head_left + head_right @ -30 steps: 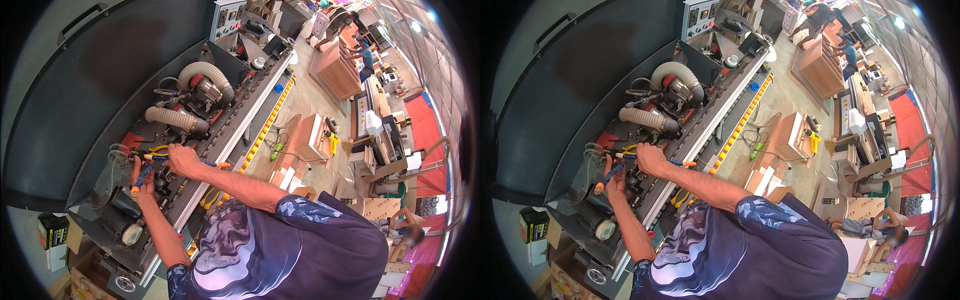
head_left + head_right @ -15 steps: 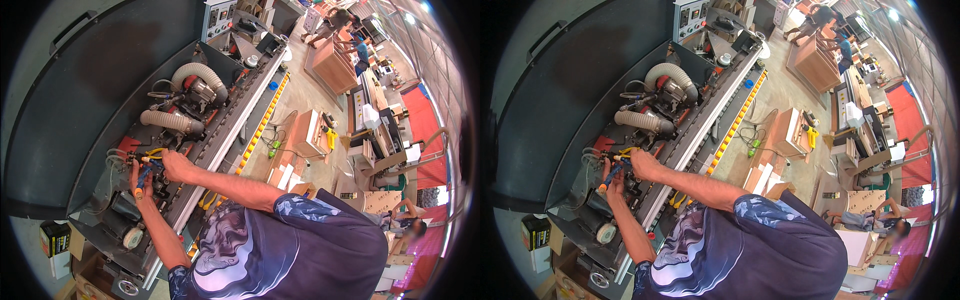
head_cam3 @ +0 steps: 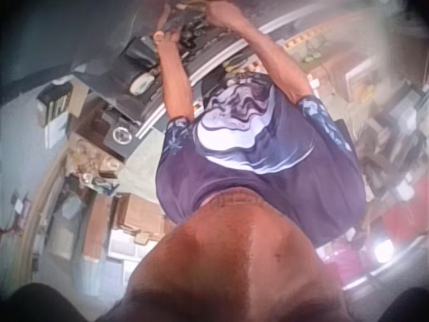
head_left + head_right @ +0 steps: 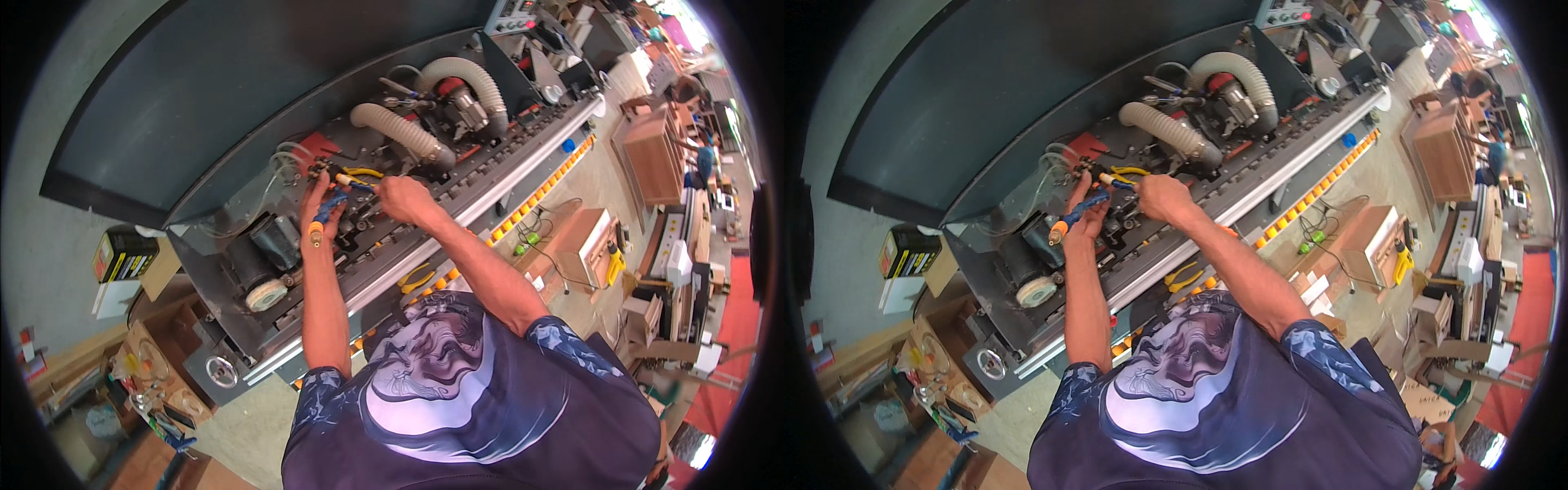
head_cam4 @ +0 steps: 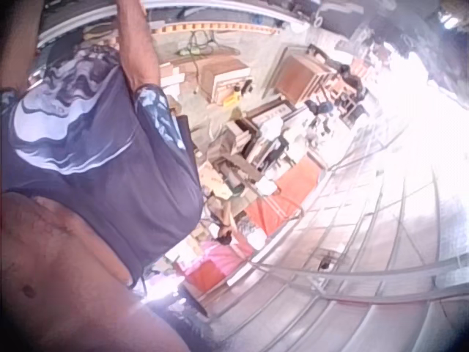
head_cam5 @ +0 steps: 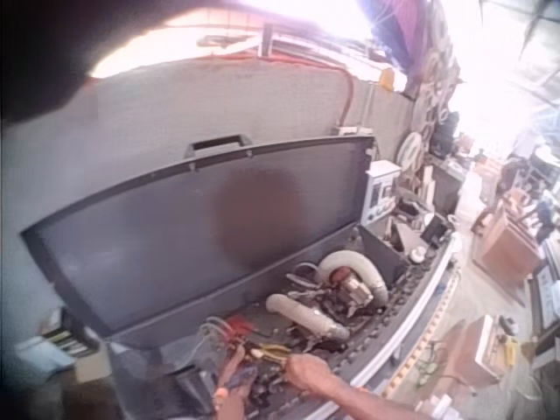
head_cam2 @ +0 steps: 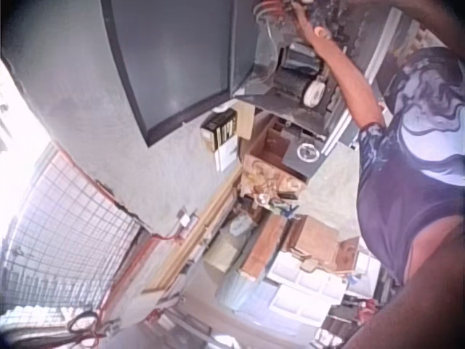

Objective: The person assembles a braided blue cable by repeatedly inserting small orange cylindrical connectors into the cable ends. They use pliers to crimp or secure the connectors and place the assembled sections onto a long metal rail with yellow rollers. The person handles the cable and connectors one at a time, repeating the insertion and crimping steps throughout the clip.

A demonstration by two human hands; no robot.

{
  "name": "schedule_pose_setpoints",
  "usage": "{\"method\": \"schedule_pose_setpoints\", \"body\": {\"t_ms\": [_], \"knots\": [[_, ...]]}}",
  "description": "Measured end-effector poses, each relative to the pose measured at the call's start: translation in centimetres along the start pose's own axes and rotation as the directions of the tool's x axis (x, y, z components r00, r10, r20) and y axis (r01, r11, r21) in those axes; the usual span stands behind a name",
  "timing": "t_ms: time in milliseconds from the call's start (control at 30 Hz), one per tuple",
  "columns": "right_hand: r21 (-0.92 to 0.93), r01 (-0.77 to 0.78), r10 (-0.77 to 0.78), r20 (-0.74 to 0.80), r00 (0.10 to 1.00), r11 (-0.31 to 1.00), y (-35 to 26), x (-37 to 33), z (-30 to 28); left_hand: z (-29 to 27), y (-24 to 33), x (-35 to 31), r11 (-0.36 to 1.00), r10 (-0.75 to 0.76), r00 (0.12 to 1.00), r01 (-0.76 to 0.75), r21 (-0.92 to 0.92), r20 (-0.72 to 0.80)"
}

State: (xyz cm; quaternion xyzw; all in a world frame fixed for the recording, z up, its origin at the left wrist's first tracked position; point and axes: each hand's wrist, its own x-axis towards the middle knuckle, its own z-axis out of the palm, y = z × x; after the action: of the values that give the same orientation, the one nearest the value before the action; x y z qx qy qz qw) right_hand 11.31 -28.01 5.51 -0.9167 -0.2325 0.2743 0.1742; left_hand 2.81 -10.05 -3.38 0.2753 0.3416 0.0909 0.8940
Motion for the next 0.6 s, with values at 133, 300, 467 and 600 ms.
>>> {"method": "schedule_pose_setpoints", "body": {"t_ms": [133, 300, 467, 600], "knots": [[0.098, 0.117, -0.096, -0.196, 0.976, 0.988, 1.0, -0.5, 1.5, 0.4, 0.3, -0.5, 1.0, 0.003, 0.999, -0.002, 0.021, -0.049], [0.141, 0.126, -0.093, -0.218, 0.971, 0.982, 0.8, -0.8, 1.8, 0.3, 0.3, -0.4, 1.0, -0.003, 1.0, 0.003, 0.015, -0.03], [0.447, -0.128, 0.074, 0.137, 0.988, 0.885, -0.7, -1.1, 1.2, 0.3, 0.5, -0.3, 0.995, -0.016, 0.999, 0.019, 0.098, -0.029], [0.482, -0.195, 0.089, 0.234, 0.968, 0.854, -1.8, -1.3, -0.5, 0.2, 0.3, -0.3, 0.996, 0.005, 0.999, -0.002, 0.084, -0.035]]}}
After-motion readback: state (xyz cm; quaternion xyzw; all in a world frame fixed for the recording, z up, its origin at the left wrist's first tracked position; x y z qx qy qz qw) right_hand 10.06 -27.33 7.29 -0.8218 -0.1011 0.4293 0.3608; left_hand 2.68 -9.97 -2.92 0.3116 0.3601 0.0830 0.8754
